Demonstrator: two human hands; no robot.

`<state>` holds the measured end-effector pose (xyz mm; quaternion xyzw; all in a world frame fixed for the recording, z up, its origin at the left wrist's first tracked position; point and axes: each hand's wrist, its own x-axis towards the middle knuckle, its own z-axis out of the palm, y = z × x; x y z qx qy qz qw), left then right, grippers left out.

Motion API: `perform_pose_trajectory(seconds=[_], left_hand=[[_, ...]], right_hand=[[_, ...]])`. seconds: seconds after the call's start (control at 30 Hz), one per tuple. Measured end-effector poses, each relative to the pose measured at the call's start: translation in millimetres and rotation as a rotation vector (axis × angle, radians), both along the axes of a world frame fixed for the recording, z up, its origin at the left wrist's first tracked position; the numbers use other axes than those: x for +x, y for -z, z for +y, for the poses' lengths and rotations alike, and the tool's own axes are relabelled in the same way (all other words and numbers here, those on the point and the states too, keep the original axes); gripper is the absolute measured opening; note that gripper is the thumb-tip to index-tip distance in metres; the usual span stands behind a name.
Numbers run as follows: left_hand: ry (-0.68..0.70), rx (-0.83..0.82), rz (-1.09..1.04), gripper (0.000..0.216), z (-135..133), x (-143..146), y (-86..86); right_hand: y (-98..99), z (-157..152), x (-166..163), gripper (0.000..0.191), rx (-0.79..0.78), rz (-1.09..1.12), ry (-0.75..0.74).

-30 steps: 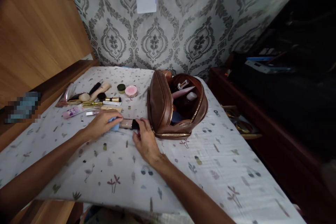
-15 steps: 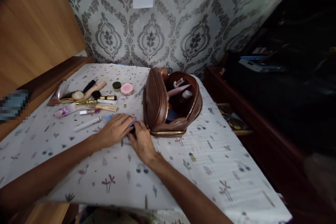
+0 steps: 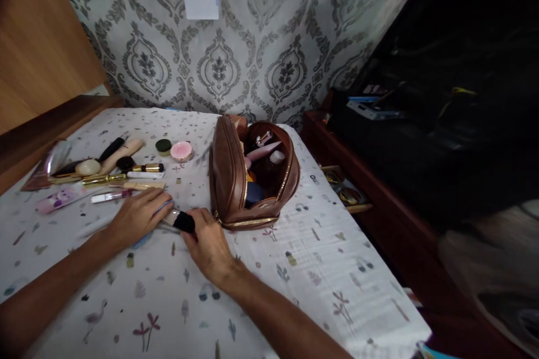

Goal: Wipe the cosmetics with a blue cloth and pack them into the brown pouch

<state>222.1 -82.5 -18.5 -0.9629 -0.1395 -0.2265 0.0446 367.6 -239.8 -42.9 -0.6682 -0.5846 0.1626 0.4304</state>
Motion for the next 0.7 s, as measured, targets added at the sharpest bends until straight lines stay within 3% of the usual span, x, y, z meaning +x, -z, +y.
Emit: perform_pose_trajectory(seconds=[0.13, 0.27, 0.53, 0.7], left_hand=[[0.06, -0.018, -0.102, 0.028, -3.8, 0.0, -1.0], [0.131, -0.078, -0.147, 0.027, -7.2, 1.7, -6.8], [0.28, -0.11, -0.193, 0.018, -18.3, 7.6, -14.2], [0.299, -0.123, -0.226, 0.019, -16.3, 6.6, -7.2]], right_hand=[[-6.6, -3.5, 0.5, 0.042, -0.035, -0.013, -0.015], [-14.3, -6.8, -0.3, 0.034, -0.121, -0.064, -0.028], [-14.6, -18.0, -5.0, 0.036, -0.081, -0.377, -0.082], [-9.4, -19.1, -1.0, 0.042, -0.066, -0.438, -0.137]])
